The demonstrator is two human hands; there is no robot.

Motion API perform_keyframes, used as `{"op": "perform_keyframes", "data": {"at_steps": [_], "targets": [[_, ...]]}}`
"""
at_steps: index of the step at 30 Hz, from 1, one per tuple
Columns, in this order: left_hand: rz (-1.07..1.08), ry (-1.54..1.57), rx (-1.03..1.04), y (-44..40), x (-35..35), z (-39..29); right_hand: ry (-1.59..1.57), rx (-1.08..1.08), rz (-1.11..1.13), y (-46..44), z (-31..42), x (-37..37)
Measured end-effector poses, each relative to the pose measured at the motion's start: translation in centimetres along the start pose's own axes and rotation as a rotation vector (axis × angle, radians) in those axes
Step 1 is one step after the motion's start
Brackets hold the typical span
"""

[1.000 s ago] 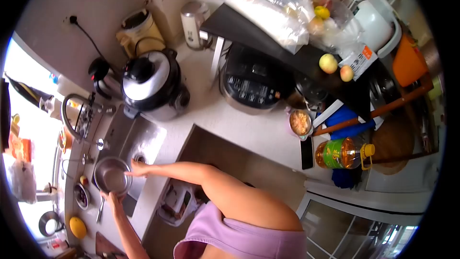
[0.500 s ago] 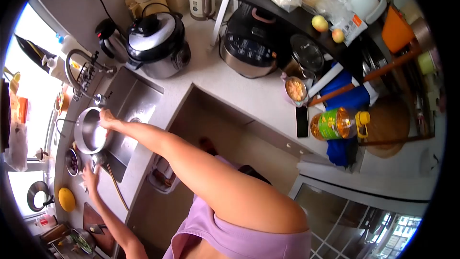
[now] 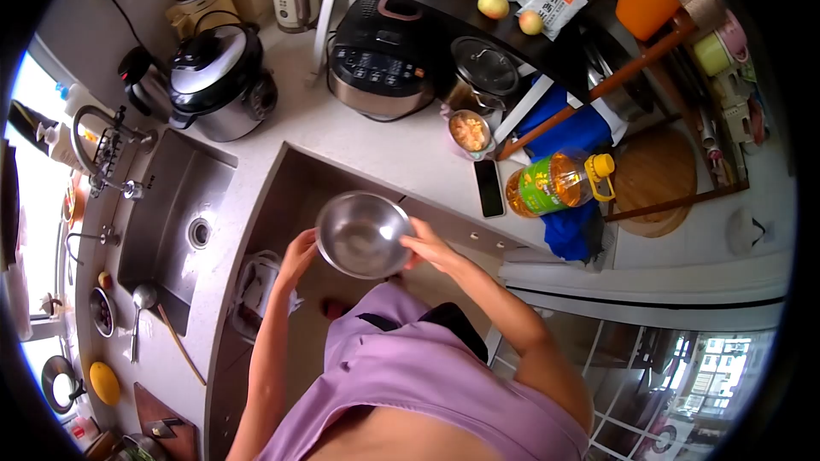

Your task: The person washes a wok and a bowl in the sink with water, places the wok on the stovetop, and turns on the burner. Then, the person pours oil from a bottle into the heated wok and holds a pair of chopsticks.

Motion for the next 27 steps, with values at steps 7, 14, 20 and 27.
{"op": "perform_keyframes", "data": {"at_steps": [7,14,20,27], "targets": [[-0.221,0.862,-0.4,-17.6,15.8,0.2,-0.085,0.029,-0.278,6.9,-0.2,-14.0],[-0.397,1.032,-0.292,-17.5,16.3,0.6,-0.159,0.159,-0.26,6.4,-1.0,-17.7],[-0.533,0.62,-0.332,-10.2,11.1,5.1,-0.205,0.336,-0.018,-0.3,-1.5,-12.8],[-0.944,-0.254,-0.517,-1.5,0.5,4.5,-0.776,0.732,-0.101,-16.6,-15.8,-8.5]]}}
Point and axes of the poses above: each hand's wrist, its own y-axis away from the middle knuckle, its own x-axis out of the palm, z = x × y, the point moved 6 cm from there along -y, towards the middle knuckle, and after that the axes turned 15 degrees about -y, right-handed, at the moved point
